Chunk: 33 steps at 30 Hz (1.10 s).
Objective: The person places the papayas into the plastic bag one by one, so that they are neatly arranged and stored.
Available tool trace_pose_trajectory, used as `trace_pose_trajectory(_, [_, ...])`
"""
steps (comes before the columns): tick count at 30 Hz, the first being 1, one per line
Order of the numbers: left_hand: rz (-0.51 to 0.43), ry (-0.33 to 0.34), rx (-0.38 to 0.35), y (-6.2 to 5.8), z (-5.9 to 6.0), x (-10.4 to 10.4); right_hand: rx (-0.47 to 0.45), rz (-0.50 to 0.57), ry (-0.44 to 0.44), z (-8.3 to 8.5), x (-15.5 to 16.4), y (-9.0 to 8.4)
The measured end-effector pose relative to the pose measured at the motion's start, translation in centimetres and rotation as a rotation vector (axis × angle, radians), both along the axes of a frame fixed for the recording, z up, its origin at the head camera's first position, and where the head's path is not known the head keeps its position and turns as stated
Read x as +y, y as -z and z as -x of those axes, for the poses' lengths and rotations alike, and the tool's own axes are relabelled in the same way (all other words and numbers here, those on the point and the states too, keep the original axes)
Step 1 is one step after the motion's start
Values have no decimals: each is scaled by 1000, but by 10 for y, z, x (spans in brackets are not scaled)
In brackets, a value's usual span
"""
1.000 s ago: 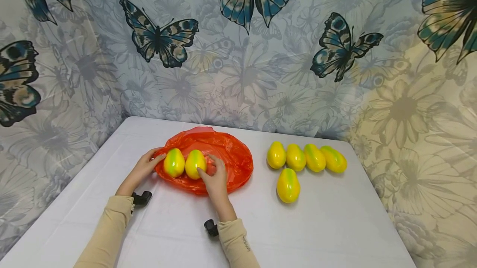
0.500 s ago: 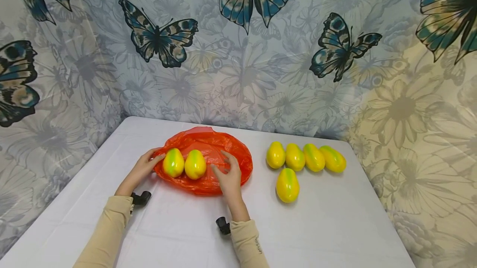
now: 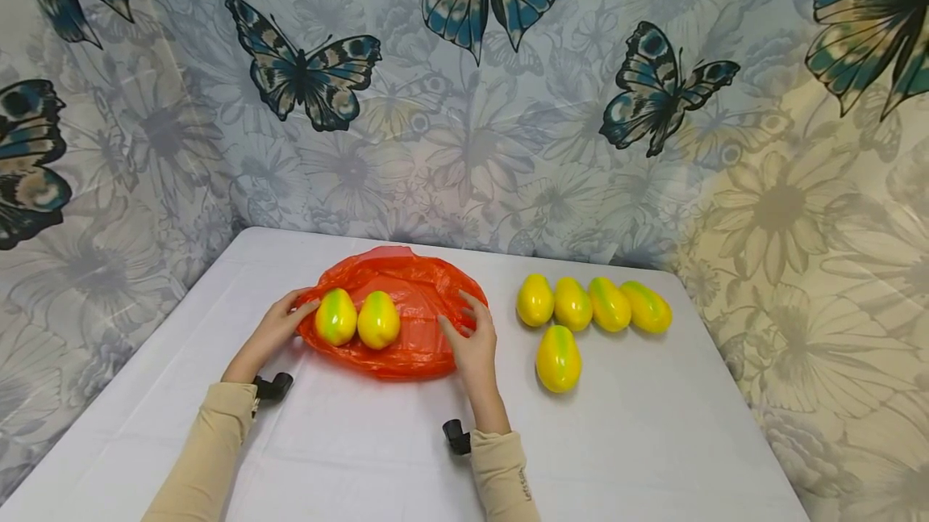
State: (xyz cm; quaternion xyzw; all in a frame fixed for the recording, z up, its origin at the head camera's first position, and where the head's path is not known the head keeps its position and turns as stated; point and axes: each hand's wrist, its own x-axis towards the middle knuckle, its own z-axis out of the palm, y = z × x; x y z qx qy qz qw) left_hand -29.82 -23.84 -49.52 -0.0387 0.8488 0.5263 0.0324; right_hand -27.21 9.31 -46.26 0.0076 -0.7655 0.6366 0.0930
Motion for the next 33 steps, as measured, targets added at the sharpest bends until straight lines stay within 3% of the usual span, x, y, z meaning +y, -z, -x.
trace_pose_trajectory(9, [2, 2, -4, -1, 0, 0, -65, -37, 53, -3, 24, -5])
trace_pose_trajectory(33, [3, 10, 4, -1, 0, -1, -29, -54, 185, -13, 91, -24])
